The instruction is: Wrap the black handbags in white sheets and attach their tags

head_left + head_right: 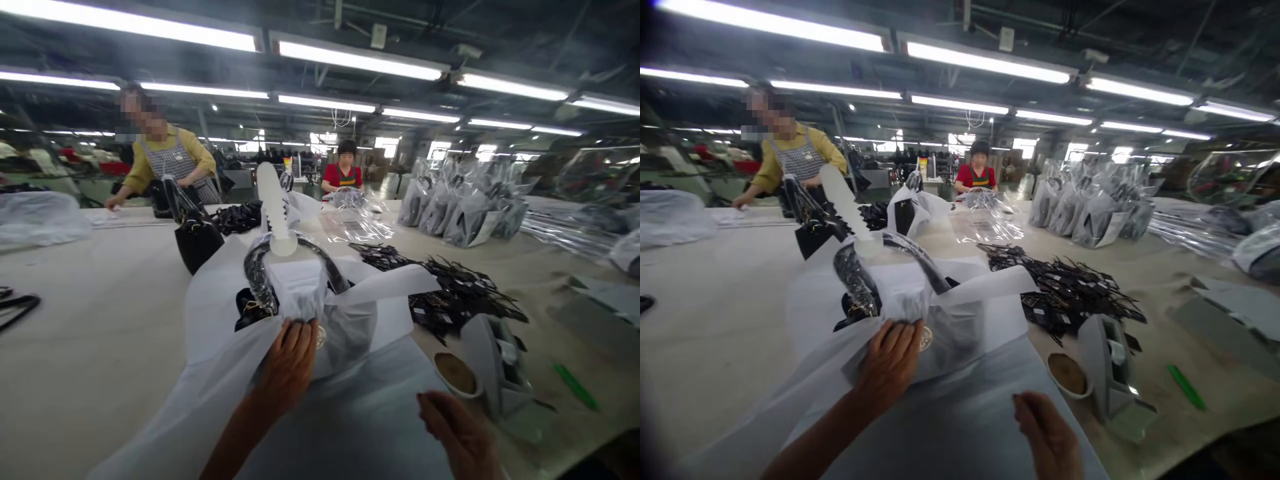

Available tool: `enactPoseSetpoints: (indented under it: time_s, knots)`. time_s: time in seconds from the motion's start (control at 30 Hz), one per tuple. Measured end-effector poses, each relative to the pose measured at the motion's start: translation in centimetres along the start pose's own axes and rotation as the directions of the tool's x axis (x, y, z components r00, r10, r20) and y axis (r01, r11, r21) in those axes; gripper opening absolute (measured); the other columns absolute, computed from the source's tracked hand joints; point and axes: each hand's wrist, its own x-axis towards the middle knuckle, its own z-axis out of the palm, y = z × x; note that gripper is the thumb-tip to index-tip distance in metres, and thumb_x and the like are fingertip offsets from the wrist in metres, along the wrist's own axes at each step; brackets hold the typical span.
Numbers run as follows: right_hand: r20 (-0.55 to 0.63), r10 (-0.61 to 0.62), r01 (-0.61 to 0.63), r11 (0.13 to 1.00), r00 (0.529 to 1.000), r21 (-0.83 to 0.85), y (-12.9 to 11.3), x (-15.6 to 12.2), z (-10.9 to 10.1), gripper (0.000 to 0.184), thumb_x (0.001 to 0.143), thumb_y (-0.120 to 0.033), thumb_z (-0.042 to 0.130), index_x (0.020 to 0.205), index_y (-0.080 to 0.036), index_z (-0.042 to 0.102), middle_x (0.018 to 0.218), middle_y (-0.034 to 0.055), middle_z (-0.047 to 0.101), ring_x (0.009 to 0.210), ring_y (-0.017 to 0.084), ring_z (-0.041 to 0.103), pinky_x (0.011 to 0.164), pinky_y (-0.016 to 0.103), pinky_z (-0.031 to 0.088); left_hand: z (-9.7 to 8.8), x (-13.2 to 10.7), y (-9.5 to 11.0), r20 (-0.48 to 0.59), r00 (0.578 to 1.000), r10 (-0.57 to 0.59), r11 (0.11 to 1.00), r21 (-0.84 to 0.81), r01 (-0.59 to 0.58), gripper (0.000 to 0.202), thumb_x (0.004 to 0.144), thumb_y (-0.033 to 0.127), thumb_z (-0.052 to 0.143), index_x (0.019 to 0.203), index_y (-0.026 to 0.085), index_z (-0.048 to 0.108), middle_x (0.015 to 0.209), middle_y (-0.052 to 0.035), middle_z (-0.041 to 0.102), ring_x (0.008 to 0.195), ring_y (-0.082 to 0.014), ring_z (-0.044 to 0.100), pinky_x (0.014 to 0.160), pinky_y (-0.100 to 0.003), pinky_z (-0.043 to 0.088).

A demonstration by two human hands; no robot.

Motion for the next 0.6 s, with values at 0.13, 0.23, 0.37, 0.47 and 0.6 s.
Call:
enactPoseSetpoints:
  time_s: [0.13,0.23,0.37,0.47,0.6]
  knots:
    - [0.314,-0.217,0.153,0.965,0.924,0.214,-6.2,-0.5,9.8,0.034,0.078,-0.051,0.058,0.066,-0.020,0.058,0.056,-0.0027,0.050,0.054,0.011,0.046,0.051,0.022,0.039,0.0,-0.4,0.1,-0.036,0.999,-0.007,0.999,-0.037,0.005,0.038,0.087,0.011,0.042,0.122,0.004,0.055,0.104,-0.0123,0.064,0.105,-0.0236,0.056,0.108,-0.045,0.030]
    - [0.365,-0.308,0.237,0.945,0.879,0.228,-8.1,1.4,14.1,0.033,0.081,-0.049,0.054,0.066,-0.020,0.057,0.056,-0.0022,0.052,0.052,0.011,0.046,0.050,0.023,0.039,0.0,-0.5,0.1,-0.089,0.996,0.007,0.997,-0.073,-0.014,0.034,0.087,0.010,0.040,0.114,0.004,0.060,0.103,-0.0137,0.065,0.104,-0.0243,0.057,0.106,-0.045,0.032]
    - [0.231,-0.375,0.402,0.912,0.898,-0.084,-7.9,3.7,16.5,0.030,0.079,-0.041,0.053,0.058,-0.021,0.055,0.052,0.0002,0.057,0.049,0.013,0.049,0.051,0.025,0.038,-0.3,-0.8,-0.1,-0.142,0.990,0.011,0.991,-0.134,-0.030,0.030,0.086,0.006,0.037,0.101,0.006,0.063,0.105,-0.0156,0.064,0.107,-0.0237,0.057,0.105,-0.045,0.034]
    - [0.220,-0.375,0.425,0.865,0.901,-0.267,-7.6,4.3,16.9,0.031,0.080,-0.040,0.054,0.056,-0.020,0.057,0.052,0.0016,0.061,0.049,0.014,0.052,0.052,0.026,0.037,-0.4,-0.8,-0.5,-0.132,0.991,0.025,0.985,-0.167,-0.047,0.028,0.086,0.008,0.039,0.102,0.005,0.063,0.107,-0.0163,0.064,0.110,-0.0244,0.056,0.106,-0.045,0.035]
    - [0.220,-0.331,0.393,0.837,0.918,-0.380,-7.9,4.2,16.9,0.033,0.082,-0.039,0.054,0.056,-0.020,0.061,0.054,0.0035,0.065,0.049,0.015,0.057,0.050,0.026,0.035,-0.5,-0.3,-1.1,-0.065,0.997,0.050,0.988,-0.141,-0.059,0.040,0.086,0.008,0.036,0.122,0.004,0.056,0.125,-0.0161,0.058,0.119,-0.0258,0.051,0.108,-0.043,0.033]
